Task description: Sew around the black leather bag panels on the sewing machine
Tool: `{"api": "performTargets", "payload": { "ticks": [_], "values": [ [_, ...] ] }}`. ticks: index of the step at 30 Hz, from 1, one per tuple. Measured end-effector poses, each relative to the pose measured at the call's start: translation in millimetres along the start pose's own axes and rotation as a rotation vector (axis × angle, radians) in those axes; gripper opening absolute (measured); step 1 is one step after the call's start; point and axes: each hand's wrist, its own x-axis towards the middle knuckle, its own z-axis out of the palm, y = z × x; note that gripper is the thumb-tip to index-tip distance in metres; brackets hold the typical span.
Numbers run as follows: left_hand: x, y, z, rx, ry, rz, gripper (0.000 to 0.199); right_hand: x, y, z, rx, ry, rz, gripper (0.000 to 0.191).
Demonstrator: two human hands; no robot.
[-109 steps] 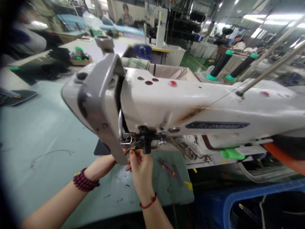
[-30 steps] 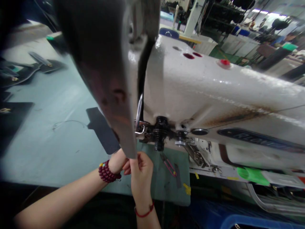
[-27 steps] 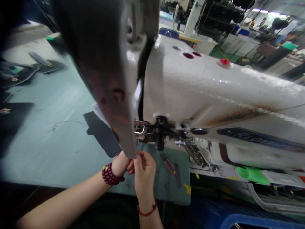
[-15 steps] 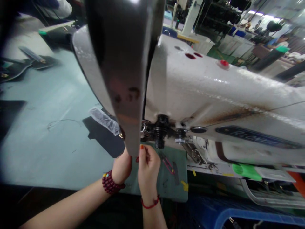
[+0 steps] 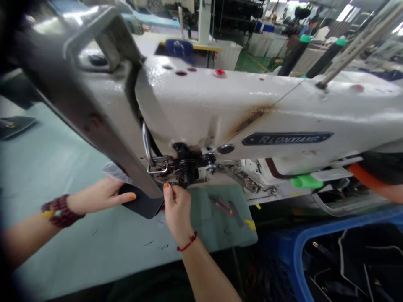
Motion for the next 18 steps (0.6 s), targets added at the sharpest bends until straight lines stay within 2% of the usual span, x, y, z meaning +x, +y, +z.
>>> {"api": "performTargets", "payload": {
  "ticks": [2,5,15,18],
  "values": [
    [29.1,6.4,-4.9,0.009,-0.145,0.175,0.054,0.0,-0.3,0.3,0.020,-0.017,0.014,0.047],
    [48.3,20.9,-5.4,0.024,-0.217,0.291,0.061,-0.9,-2.1,-3.5,0.034,-0.029,0.033,0.046],
    [27.9,32.6,1.9,0.090,-0.286,0.106,0.072,3.4,-4.8,-23.4,-0.026,-0.126,0.030,0.047],
    [26.0,37.3,4.6,0.123,-0.268,0.092,0.071,5.7,-2.2,-28.2,0.011,-0.164,0.058,0.047]
  ]
}}
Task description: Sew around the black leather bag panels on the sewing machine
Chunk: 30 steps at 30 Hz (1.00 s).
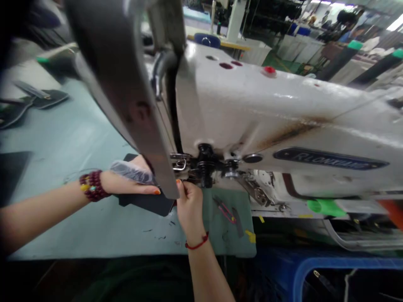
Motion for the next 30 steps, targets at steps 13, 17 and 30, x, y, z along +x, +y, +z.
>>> {"api": "performTargets", "payload": {
  "ticks": [13,17,30],
  "values": [
    [-11.8,40.4,12.0,0.048,0.153,-0.177,0.070,7.0,-3.6,-18.6,0.134,-0.114,0.094,0.044],
    [-13.1,44.8,11.5,0.074,0.205,-0.198,0.066,7.9,1.1,-19.8,0.177,-0.131,0.114,0.044],
    [-101.8,97.3,30.9,-0.210,0.283,-0.175,0.025,-9.8,2.5,-35.3,-0.062,-0.110,0.047,0.044]
  ]
}}
